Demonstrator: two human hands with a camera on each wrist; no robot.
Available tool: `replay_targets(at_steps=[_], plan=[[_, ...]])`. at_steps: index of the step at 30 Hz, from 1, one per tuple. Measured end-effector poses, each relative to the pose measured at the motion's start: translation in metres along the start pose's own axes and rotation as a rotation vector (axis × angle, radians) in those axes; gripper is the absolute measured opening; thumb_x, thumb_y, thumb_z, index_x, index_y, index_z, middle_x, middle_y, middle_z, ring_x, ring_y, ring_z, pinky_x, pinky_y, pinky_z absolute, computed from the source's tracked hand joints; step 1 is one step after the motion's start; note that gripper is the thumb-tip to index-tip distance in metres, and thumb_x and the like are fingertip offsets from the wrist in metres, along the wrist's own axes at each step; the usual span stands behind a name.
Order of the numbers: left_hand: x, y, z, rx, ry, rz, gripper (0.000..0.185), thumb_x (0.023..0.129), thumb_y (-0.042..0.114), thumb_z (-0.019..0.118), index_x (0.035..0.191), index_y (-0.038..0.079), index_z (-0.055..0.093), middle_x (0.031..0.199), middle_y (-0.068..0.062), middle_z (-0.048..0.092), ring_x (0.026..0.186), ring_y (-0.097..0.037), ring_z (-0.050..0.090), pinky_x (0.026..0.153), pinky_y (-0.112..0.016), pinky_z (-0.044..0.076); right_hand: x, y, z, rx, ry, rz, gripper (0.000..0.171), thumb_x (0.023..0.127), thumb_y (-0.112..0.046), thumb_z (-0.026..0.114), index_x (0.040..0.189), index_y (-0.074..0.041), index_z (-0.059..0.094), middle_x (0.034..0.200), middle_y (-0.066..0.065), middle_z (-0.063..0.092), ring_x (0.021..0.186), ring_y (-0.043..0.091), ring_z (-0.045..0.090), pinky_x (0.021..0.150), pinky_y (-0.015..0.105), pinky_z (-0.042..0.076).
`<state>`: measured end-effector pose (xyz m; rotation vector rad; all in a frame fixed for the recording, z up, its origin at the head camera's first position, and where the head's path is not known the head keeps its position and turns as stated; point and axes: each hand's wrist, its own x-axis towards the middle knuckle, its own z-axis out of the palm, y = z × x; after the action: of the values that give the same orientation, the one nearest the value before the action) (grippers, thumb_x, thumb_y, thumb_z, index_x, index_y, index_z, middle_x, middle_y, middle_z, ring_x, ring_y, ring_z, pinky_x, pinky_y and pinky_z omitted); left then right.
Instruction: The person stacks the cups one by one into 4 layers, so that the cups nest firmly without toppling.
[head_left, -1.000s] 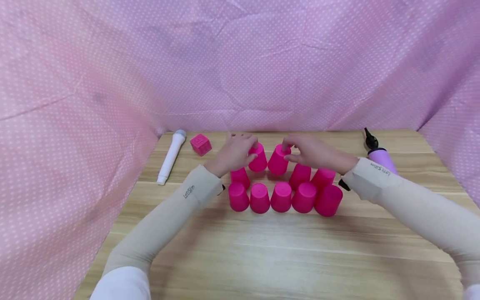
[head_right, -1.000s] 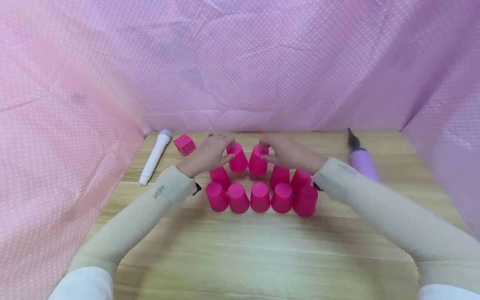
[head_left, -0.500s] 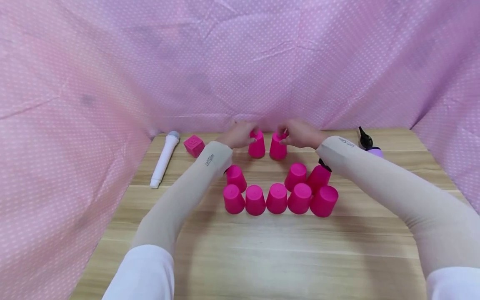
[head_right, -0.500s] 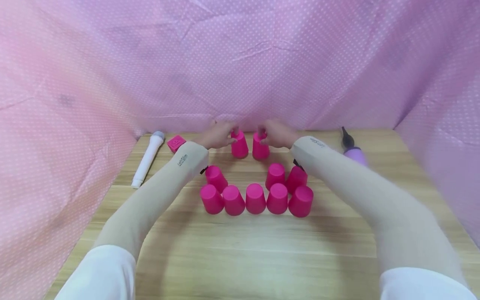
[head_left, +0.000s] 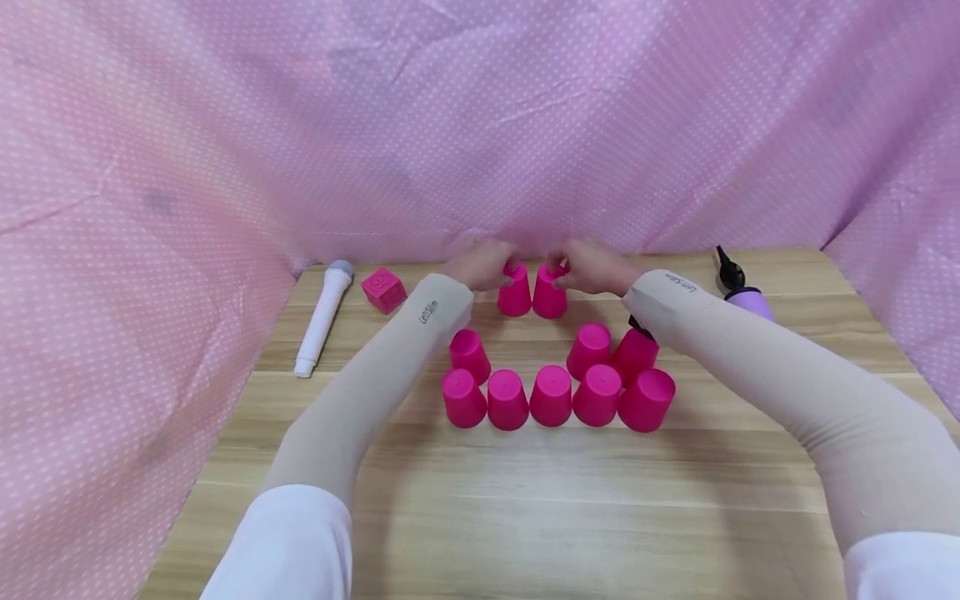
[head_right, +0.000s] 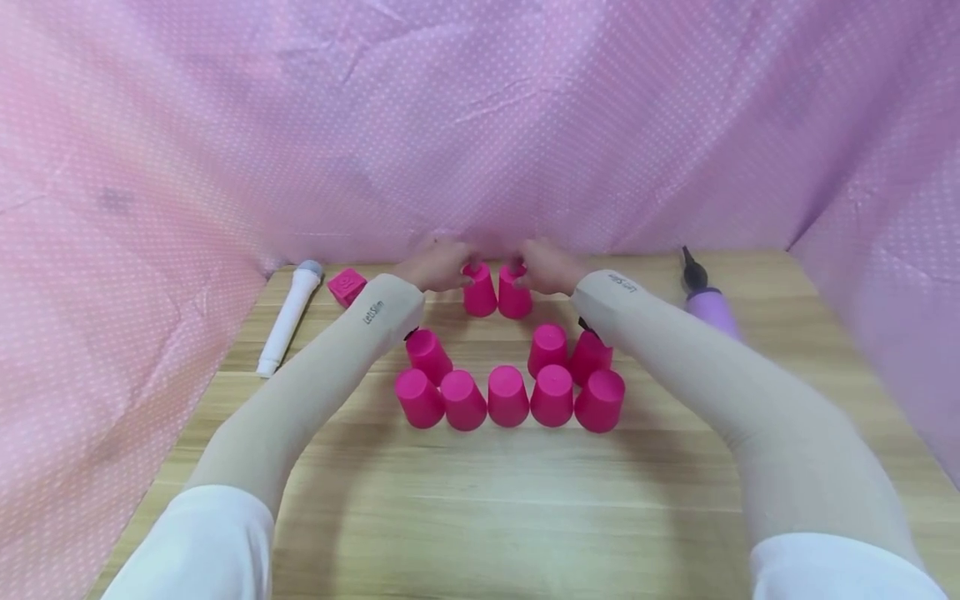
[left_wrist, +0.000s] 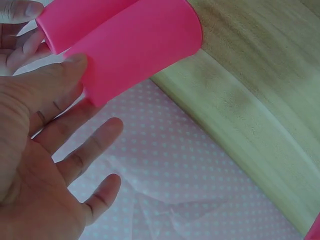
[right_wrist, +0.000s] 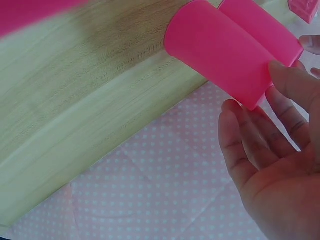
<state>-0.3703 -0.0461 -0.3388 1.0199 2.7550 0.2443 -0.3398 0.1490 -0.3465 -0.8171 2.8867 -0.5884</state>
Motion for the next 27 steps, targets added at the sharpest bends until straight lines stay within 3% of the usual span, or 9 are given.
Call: replay_targets(at_steps=[6, 12, 16, 22, 27], plan=[[-0.005, -0.002, -0.002, 0.007, -0.006, 0.002, 0.022, 0.077, 0.019, 0.065, 0.096, 0.013, 0.055, 0.086, 0.0, 0.055, 0.081, -0.015, 0.047, 0.075, -0.029, 0.036, -0.003, -0.002, -0.001, 0.022, -0.02, 0.023, 0.015, 0.071, -0.01, 0.068, 0.083, -0.007, 0.059, 0.089, 0.007, 0.059, 0.089, 0.025, 0.054, 0.076, 0.036, 0.042], [-0.021, -0.007, -0.013, -0.022, 0.015, 0.024, 0.036, 0.078, 0.023, 0.062, 0.111, 0.011, 0.052, 0.103, -0.004, 0.055, 0.097, -0.018, 0.048, 0.086, -0.037, 0.033, -0.018, 0.003, -0.007, 0.063, 0.024, -0.065, 0.031, 0.07, -0.008, 0.068, 0.1, -0.006, 0.059, 0.09, 0.006, 0.06, 0.088, 0.023, 0.053, 0.077, 0.036, 0.041], [-0.04, -0.011, -0.02, -0.009, 0.061, 0.063, 0.04, 0.078, 0.028, 0.062, 0.114, 0.017, 0.05, 0.107, 0.001, 0.055, 0.105, -0.016, 0.045, 0.092, -0.042, 0.025, -0.037, 0.005, -0.017, 0.05, 0.054, -0.092, 0.03, 0.071, -0.01, 0.068, 0.099, -0.007, 0.058, 0.09, 0.004, 0.058, 0.088, 0.022, 0.053, 0.077, 0.036, 0.041], [-0.073, -0.012, -0.024, 0.038, 0.125, 0.097, 0.032, 0.076, 0.032, 0.064, 0.103, 0.018, 0.054, 0.099, 0.006, 0.055, 0.103, -0.015, 0.043, 0.092, -0.05, 0.015, -0.072, 0.002, -0.026, -0.003, 0.047, -0.079, 0.023, 0.07, -0.017, 0.071, 0.091, -0.012, 0.061, 0.092, 0.003, 0.058, 0.091, 0.023, 0.054, 0.073, 0.037, 0.043], [-0.104, -0.008, -0.016, 0.042, 0.14, 0.152, 0.028, 0.075, 0.031, 0.065, 0.098, 0.018, 0.055, 0.099, 0.005, 0.054, 0.097, -0.015, 0.044, 0.086, -0.053, 0.022, -0.101, -0.001, -0.019, -0.052, 0.045, -0.148, 0.023, 0.069, -0.022, 0.071, 0.09, -0.018, 0.062, 0.093, -0.005, 0.058, 0.088, 0.015, 0.053, 0.072, 0.034, 0.043]])
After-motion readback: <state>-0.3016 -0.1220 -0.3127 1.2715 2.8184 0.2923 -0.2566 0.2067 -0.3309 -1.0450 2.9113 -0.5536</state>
